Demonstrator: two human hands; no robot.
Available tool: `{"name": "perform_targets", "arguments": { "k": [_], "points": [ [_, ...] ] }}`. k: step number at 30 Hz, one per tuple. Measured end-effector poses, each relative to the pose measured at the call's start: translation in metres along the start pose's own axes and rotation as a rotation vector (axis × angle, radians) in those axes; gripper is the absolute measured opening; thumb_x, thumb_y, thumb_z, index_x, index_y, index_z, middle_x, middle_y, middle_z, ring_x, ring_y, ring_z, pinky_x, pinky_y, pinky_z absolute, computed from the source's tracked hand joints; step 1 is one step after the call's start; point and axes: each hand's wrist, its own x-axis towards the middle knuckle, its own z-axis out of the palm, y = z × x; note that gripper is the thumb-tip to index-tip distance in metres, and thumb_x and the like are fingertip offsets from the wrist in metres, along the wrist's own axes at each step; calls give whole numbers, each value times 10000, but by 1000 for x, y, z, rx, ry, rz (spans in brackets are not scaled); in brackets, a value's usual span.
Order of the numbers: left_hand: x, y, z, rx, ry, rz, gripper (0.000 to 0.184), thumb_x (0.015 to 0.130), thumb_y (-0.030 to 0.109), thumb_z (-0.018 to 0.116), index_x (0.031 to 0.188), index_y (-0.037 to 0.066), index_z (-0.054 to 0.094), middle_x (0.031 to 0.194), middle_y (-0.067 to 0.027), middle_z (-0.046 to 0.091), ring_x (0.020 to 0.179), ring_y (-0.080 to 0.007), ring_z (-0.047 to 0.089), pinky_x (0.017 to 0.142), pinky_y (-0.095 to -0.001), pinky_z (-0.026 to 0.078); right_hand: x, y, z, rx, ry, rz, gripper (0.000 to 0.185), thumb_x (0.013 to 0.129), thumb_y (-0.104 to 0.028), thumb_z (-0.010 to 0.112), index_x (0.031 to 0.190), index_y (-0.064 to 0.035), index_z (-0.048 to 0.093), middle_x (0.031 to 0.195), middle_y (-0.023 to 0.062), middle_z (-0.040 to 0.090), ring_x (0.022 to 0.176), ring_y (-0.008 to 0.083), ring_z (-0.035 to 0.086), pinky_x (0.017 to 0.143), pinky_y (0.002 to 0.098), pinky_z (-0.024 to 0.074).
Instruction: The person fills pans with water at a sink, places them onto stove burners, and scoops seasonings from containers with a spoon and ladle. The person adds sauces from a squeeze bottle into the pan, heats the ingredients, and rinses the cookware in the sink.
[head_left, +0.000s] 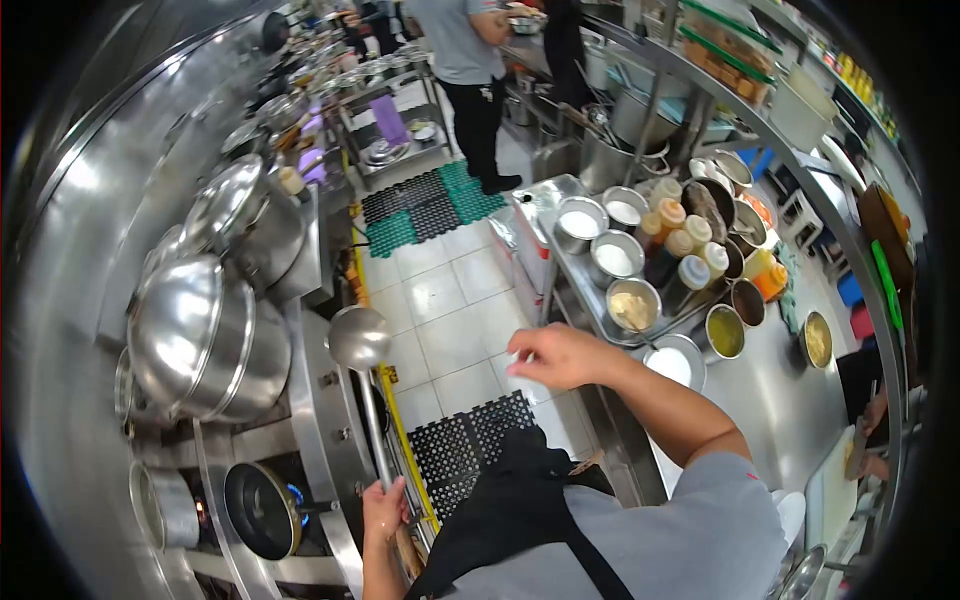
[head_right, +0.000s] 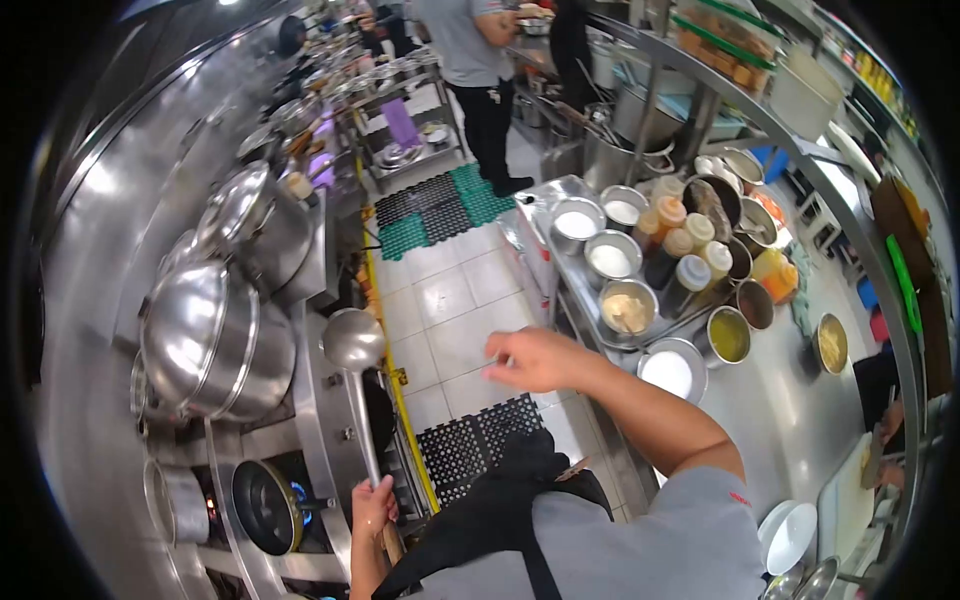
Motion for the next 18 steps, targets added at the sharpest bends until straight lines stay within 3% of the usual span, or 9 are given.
{"name": "perform_targets", "arguments": {
  "k": [3, 6, 9, 10, 12, 14, 16, 18],
  "points": [
    [12, 7, 31, 54, -161, -151, 262, 943, 184, 592, 748, 57, 472, 503, -1, 424, 372, -107, 409, 350, -262, 332, -43, 31, -39, -130, 373, 161, 251, 862, -273, 644, 952, -43, 602, 789, 154, 666, 739, 342, 649, 641, 429, 494],
    [26, 26, 59, 102, -287, -228, 231, 948, 184, 579, 779, 51, 494, 510, -1, 426, 375, -105, 398, 362, -258, 327, -94, 42, -69, -186, 614, 366, 222, 857, -236, 633, 961, -43, 598, 773, 160, 653, 730, 354, 633, 654, 435, 490],
    [44, 44, 80, 137, -344, -279, 238, 948, 193, 577, 771, 63, 487, 515, 0, 423, 381, -108, 395, 367, -262, 325, -136, 58, -76, -238, 646, 592, 231, 851, -197, 625, 1033, -56, 608, 807, 166, 651, 755, 343, 632, 669, 441, 491],
    [52, 47, 83, 163, -361, -291, 238, 948, 193, 577, 771, 63, 487, 515, 0, 423, 381, -108, 395, 367, -262, 325, -147, 68, -69, -225, 656, 622, 231, 851, -197, 625, 1033, -56, 608, 807, 166, 651, 755, 343, 632, 669, 441, 491],
    [75, 55, 89, 210, -439, -320, 249, 943, 202, 587, 760, 77, 475, 520, 3, 419, 386, -112, 398, 370, -265, 327, -161, 88, -51, -240, 545, 471, 290, 839, -145, 617, 1120, -76, 606, 842, 169, 655, 794, 344, 633, 684, 442, 492],
    [98, 66, 98, 265, -511, -331, 254, 939, 207, 594, 754, 85, 470, 517, 4, 417, 384, -114, 397, 369, -271, 329, -153, 81, -37, -68, 502, 559, 320, 844, -154, 638, 1155, -82, 611, 868, 151, 666, 789, 310, 641, 685, 408, 500],
    [122, 70, 104, 325, -575, -344, 266, 938, 215, 599, 744, 89, 467, 512, 6, 411, 384, -117, 397, 369, -278, 335, -141, 102, -9, 155, 744, 418, 271, 859, -180, 658, 1101, -63, 622, 832, 110, 672, 742, 231, 641, 670, 357, 503],
    [145, 79, 110, 354, -635, -362, 278, 938, 220, 602, 733, 91, 465, 509, 5, 412, 384, -118, 394, 372, -278, 331, -132, 109, 2, 212, 928, 550, 246, 866, -192, 664, 1062, -47, 626, 818, 94, 671, 737, 192, 635, 668, 333, 501]
  ]
}}
